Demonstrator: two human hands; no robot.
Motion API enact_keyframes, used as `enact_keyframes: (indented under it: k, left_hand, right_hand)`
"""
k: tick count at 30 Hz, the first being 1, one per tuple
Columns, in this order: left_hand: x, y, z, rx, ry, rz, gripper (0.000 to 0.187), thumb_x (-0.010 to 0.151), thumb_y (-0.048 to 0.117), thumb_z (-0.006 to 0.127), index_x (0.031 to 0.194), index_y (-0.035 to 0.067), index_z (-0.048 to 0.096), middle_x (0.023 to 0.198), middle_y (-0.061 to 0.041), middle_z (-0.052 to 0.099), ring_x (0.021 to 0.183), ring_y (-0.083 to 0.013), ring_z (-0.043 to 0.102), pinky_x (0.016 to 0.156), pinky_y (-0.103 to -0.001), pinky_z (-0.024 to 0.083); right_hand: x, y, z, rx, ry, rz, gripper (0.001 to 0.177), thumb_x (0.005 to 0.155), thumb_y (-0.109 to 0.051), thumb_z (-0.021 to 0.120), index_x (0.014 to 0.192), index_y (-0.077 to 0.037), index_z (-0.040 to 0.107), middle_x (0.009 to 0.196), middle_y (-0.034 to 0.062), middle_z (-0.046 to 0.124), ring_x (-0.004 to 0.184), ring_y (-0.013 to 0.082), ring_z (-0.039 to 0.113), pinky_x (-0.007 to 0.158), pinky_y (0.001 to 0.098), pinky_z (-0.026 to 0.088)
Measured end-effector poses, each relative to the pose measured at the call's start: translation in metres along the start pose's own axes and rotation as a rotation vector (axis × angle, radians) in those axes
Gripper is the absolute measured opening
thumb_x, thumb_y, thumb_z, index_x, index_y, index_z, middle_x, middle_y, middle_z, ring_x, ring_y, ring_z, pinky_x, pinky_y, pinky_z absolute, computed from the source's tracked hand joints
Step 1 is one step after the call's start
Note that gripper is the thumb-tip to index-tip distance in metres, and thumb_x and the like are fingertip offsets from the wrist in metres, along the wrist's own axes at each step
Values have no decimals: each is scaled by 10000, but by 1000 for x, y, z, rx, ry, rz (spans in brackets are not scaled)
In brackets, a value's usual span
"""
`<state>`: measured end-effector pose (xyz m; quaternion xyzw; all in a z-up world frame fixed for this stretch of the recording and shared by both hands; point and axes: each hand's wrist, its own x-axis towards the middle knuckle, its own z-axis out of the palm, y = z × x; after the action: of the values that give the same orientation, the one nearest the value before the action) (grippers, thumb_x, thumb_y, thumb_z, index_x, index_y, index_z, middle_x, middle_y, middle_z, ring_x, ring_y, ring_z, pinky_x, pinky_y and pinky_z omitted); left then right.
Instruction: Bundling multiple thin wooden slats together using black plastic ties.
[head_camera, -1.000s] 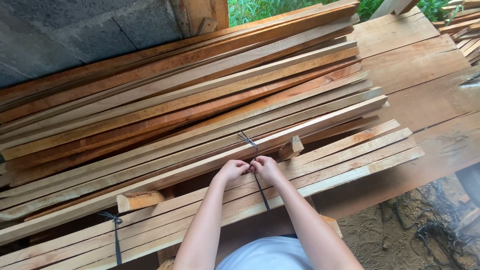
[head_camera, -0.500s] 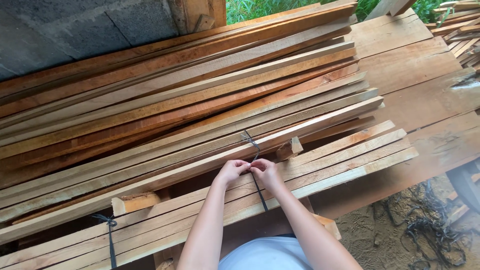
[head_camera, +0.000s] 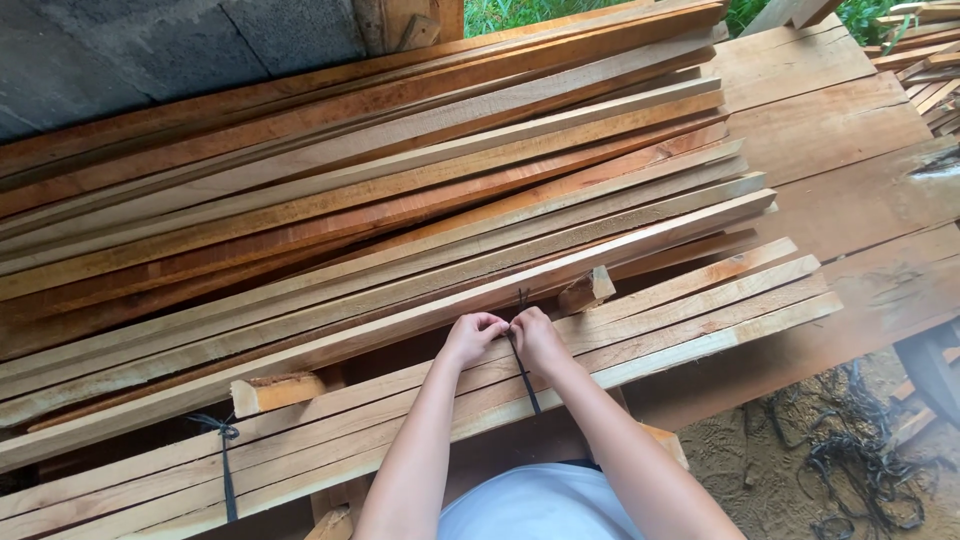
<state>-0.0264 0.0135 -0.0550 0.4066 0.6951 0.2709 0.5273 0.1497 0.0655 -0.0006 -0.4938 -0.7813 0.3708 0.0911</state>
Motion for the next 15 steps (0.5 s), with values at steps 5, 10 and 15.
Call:
enact_keyframes:
  k: [5, 10, 15]
  left_hand:
    - [-1, 7, -6, -51, -13, -26, 180, 868, 389, 734, 977, 277, 825, 900, 75, 808, 1039, -134, 730, 903, -296, 519]
    - [5, -1, -5, -51, -36, -41, 197, 867, 384, 735, 998, 267, 823, 915, 73, 810, 1022, -113, 732, 894, -289, 525]
    - [9, -5, 1, -34, -45, -49, 202, 869, 412, 735, 997, 285, 826, 913, 58, 806, 1046, -123, 724, 895, -298, 519]
  right_hand:
    - [14, 8, 1, 161, -196, 286, 213, 913, -231, 640, 759, -130, 747, 941, 99, 745, 988, 381, 702, 815, 446, 542]
    - [5, -5, -5, 191, -195, 350, 222, 849, -346, 703, 780, -146, 770, 1087, 27, 752, 1092, 337, 682, 910, 413, 516]
    - [10, 16, 17, 29, -148, 301, 196, 828, -336, 778, 876, -146, 793, 951, 93, 703, 1065, 337, 664, 918, 426, 534]
